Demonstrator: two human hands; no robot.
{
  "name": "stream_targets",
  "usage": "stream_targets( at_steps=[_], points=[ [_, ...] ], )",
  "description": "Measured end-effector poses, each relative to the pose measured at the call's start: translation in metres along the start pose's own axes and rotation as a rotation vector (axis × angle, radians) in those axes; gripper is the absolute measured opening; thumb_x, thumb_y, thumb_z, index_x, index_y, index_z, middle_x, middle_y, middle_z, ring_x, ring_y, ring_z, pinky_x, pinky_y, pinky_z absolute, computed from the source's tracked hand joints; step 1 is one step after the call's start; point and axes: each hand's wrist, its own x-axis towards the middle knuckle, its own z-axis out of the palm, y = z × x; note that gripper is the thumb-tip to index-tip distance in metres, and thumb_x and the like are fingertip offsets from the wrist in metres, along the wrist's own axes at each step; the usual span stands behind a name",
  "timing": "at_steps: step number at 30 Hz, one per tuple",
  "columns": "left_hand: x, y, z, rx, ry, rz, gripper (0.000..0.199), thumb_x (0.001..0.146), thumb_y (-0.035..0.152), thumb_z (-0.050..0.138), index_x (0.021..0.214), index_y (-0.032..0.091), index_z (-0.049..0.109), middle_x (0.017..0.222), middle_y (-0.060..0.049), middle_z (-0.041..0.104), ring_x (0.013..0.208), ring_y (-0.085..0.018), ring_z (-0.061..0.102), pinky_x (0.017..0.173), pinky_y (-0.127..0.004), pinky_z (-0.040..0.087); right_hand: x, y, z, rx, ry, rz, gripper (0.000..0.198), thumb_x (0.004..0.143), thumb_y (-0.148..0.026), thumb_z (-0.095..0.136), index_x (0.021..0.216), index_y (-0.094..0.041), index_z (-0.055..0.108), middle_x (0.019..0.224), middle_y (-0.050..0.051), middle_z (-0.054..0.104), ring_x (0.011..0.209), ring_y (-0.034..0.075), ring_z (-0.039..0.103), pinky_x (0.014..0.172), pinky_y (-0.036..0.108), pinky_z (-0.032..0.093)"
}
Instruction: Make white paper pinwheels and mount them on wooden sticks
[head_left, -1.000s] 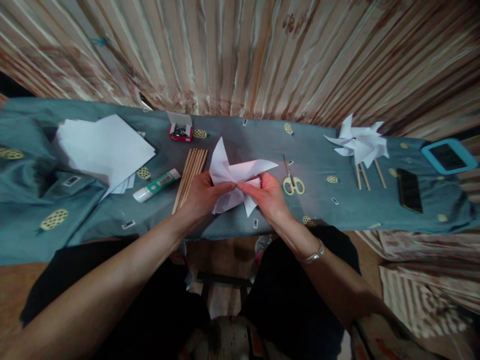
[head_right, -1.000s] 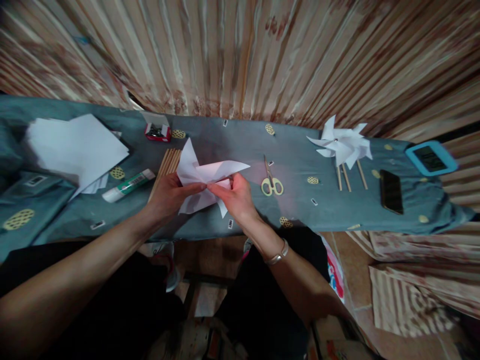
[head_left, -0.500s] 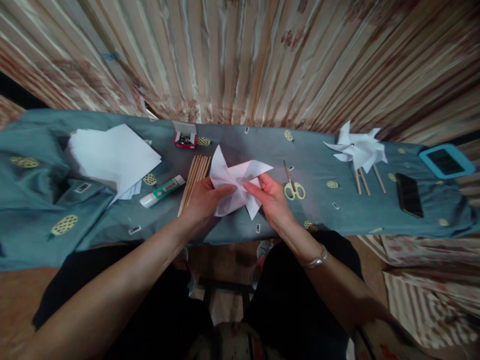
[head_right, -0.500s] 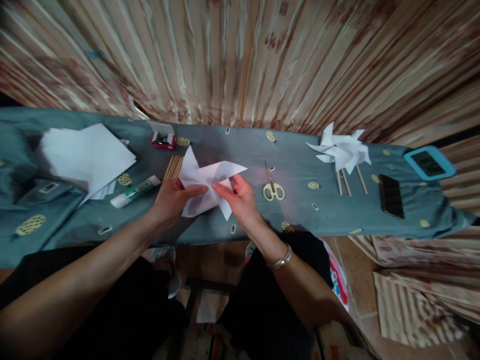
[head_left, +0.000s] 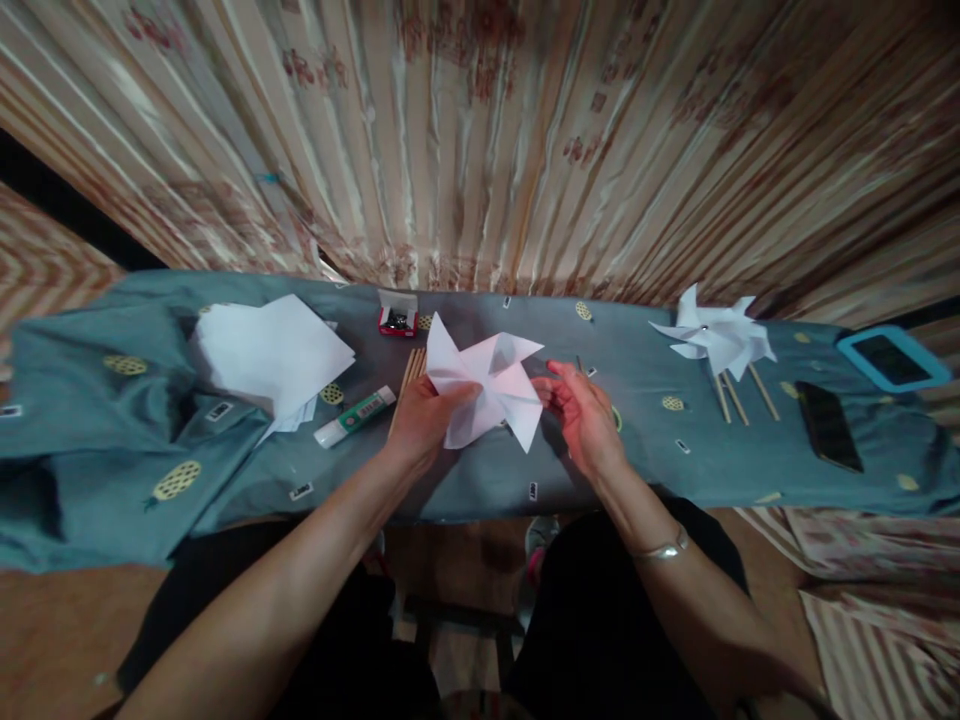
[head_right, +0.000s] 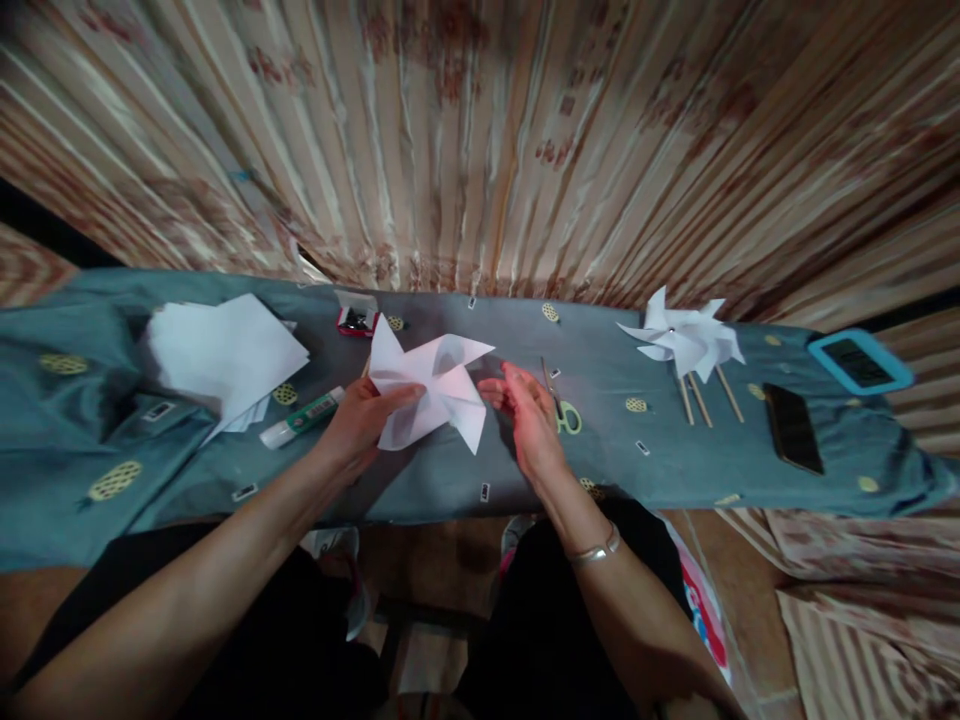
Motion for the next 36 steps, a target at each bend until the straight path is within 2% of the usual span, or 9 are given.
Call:
stream_targets(
  at_steps=[7, 11, 14, 17, 23, 27, 31, 33, 36],
  points=[
    [0.002, 0.014, -0.003, -0.076, 0.019, 0.073, 0.025, 0.048, 0.025, 0.083, 0.066, 0.012, 0.071, 0.063, -0.001, 0.070, 0.056, -0.012, 0.059, 0.057, -0.023, 0.046, 0.007, 0.013, -0.002, -0.061, 0.028, -0.038, 0.039, 0.065, -0.052, 0.075, 0.087, -0.020, 0.067, 0.068, 0.000, 0.072, 0.065, 0.015, 0.065, 0.068, 0.031, 0.050],
    [0.005, 0.025, -0.009, -0.115, 0.039, 0.136, 0.027, 0.047, 0.024, 0.084, 0.068, 0.012, 0.072, 0.062, -0.001, 0.070, 0.057, -0.012, 0.060, 0.061, -0.024, 0.048, 0.008, 0.027, 0.002, -0.156, -0.047, -0.071, 0.031, 0.064, -0.045, 0.076, 0.084, -0.023, 0.069, 0.067, -0.002, 0.070, 0.066, 0.017, 0.064, 0.071, 0.032, 0.051],
    [0.006, 0.033, -0.012, -0.141, 0.066, 0.172, 0.028, 0.045, 0.023, 0.085, 0.067, 0.013, 0.071, 0.063, -0.001, 0.070, 0.058, -0.013, 0.061, 0.062, -0.024, 0.048, 0.008, 0.039, 0.006, -0.260, -0.132, -0.097, 0.022, 0.068, -0.043, 0.070, 0.078, -0.024, 0.070, 0.070, -0.001, 0.072, 0.071, 0.019, 0.066, 0.075, 0.034, 0.052],
    [0.006, 0.040, -0.013, -0.173, 0.057, 0.204, 0.027, 0.045, 0.022, 0.085, 0.066, 0.013, 0.071, 0.064, -0.001, 0.071, 0.057, -0.012, 0.060, 0.061, -0.023, 0.048, 0.007, 0.048, 0.007, -0.374, -0.178, -0.112, 0.022, 0.070, -0.043, 0.067, 0.076, -0.023, 0.071, 0.074, 0.001, 0.074, 0.073, 0.020, 0.067, 0.075, 0.034, 0.052],
    [0.008, 0.048, -0.015, -0.217, 0.044, 0.262, 0.025, 0.047, 0.020, 0.085, 0.067, 0.013, 0.072, 0.063, 0.000, 0.071, 0.058, -0.011, 0.061, 0.061, -0.021, 0.048, 0.009, 0.056, 0.011, -0.465, -0.239, -0.115, 0.025, 0.072, -0.042, 0.067, 0.086, -0.022, 0.073, 0.082, 0.003, 0.076, 0.076, 0.019, 0.070, 0.077, 0.034, 0.054],
    [0.011, 0.058, -0.022, -0.240, 0.050, 0.326, 0.025, 0.048, 0.020, 0.085, 0.067, 0.013, 0.072, 0.064, 0.000, 0.071, 0.058, -0.012, 0.063, 0.062, -0.023, 0.051, 0.012, 0.051, 0.026, -0.559, -0.345, -0.208, 0.020, 0.076, -0.036, 0.064, 0.086, -0.022, 0.074, 0.085, 0.004, 0.076, 0.079, 0.020, 0.070, 0.076, 0.034, 0.054],
    [0.013, 0.075, -0.033, -0.271, 0.117, 0.420, 0.023, 0.049, 0.017, 0.084, 0.067, 0.014, 0.072, 0.066, 0.000, 0.072, 0.062, -0.015, 0.066, 0.066, -0.025, 0.054, 0.014, 0.038, 0.051, -0.825, -0.482, -0.388, 0.017, 0.083, -0.027, 0.059, 0.089, -0.021, 0.074, 0.090, 0.003, 0.076, 0.083, 0.019, 0.070, 0.078, 0.032, 0.052],
    [0.013, 0.084, -0.040, -0.281, 0.174, 0.488, 0.021, 0.050, 0.017, 0.083, 0.067, 0.015, 0.072, 0.067, -0.001, 0.072, 0.065, -0.015, 0.067, 0.070, -0.026, 0.055, 0.015, 0.032, 0.066, -0.939, -0.530, -0.439, 0.017, 0.085, -0.023, 0.058, 0.091, -0.021, 0.074, 0.091, 0.003, 0.076, 0.081, 0.019, 0.070, 0.076, 0.031, 0.051],
    [0.012, 0.096, -0.049, -0.242, 0.228, 0.559, 0.017, 0.055, 0.018, 0.080, 0.070, 0.019, 0.072, 0.076, 0.000, 0.075, 0.080, -0.018, 0.070, 0.077, -0.027, 0.056, 0.020, 0.024, 0.090, -0.999, -0.568, -0.532, 0.018, 0.087, -0.018, 0.057, 0.096, -0.020, 0.073, 0.096, 0.004, 0.076, 0.085, 0.018, 0.069, 0.078, 0.029, 0.051]
  ],
)
